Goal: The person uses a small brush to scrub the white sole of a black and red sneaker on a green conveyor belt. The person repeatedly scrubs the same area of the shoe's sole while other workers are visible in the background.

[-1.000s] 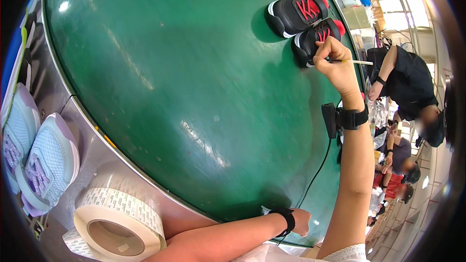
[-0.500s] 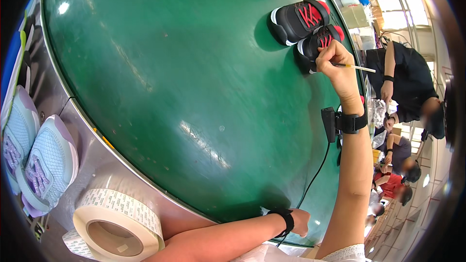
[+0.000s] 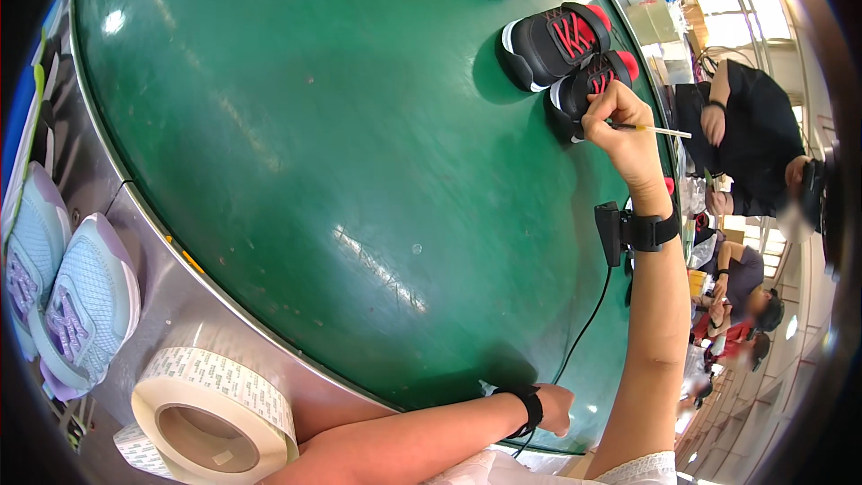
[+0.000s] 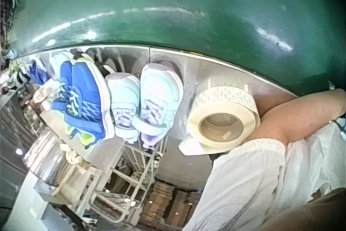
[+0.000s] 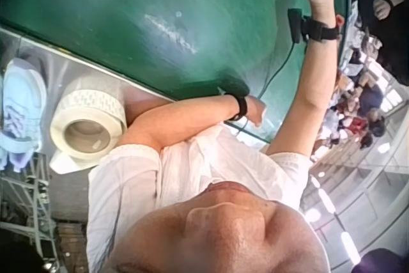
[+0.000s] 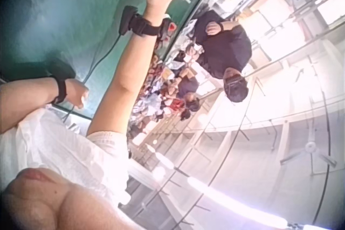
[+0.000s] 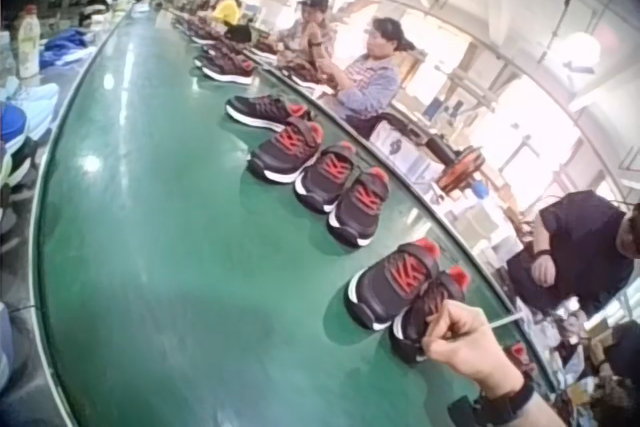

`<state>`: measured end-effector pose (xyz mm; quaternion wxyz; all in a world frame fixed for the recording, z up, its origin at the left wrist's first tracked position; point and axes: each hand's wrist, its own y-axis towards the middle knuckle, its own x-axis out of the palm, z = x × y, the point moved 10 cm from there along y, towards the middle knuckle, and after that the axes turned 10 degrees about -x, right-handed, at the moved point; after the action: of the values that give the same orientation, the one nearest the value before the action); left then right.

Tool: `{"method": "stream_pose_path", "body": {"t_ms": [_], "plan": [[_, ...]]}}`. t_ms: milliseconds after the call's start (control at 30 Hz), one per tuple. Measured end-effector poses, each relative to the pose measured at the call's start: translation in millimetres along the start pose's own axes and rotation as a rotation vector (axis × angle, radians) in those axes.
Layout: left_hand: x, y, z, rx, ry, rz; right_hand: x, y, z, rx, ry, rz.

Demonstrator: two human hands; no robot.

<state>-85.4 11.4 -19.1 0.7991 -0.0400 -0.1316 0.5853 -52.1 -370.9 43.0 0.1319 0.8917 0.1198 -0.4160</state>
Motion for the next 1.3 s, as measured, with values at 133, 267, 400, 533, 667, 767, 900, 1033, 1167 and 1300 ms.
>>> {"method": "stream_pose_path", "body": {"t_ms": [133,267,400,533,667,767,900,1033,1167,1300], "plan": [[0.2,0.7,-1.2,0.005,0.000,0.000,-1.6,-4.5,0.3,-0.047,-0.061,-0.026],[-0.1,0.0,-0.8,0.013,0.004,0.005,-1.3,-9.3,1.0,-0.024,-0.039,-0.010],[-1.6,-3.4,-1.0,-0.006,0.000,-0.004,-3.6,-14.9,3.9,-0.030,-0.044,-0.040],[-0.9,-2.4,-0.4,0.007,-0.003,0.008,-5.7,-19.6,5.0,-0.028,-0.059,-0.053],[-0.6,-2.5,0.5,0.004,0.000,0.007,-13.6,-22.1,4.4,-0.002,0.018,-0.009],[-2.9,-3.2,1.1,0.015,-0.007,0.023,-23.6,-15.2,-3.0,-0.006,0.159,0.082],[-4.9,-3.8,2.5,0.048,-0.028,0.056,3.9,7.2,-32.5,-0.089,0.087,0.147],[-5.0,-7.7,6.7,0.036,-0.020,0.030,18.2,13.5,-24.8,0.002,0.002,0.127],[-5.6,-8.6,7.9,0.047,-0.018,0.031,18.9,11.9,-15.5,0.077,-0.023,0.100],[-3.0,0.0,6.0,0.076,-0.063,0.082,24.7,12.9,-19.4,0.105,-0.009,0.078]]}}
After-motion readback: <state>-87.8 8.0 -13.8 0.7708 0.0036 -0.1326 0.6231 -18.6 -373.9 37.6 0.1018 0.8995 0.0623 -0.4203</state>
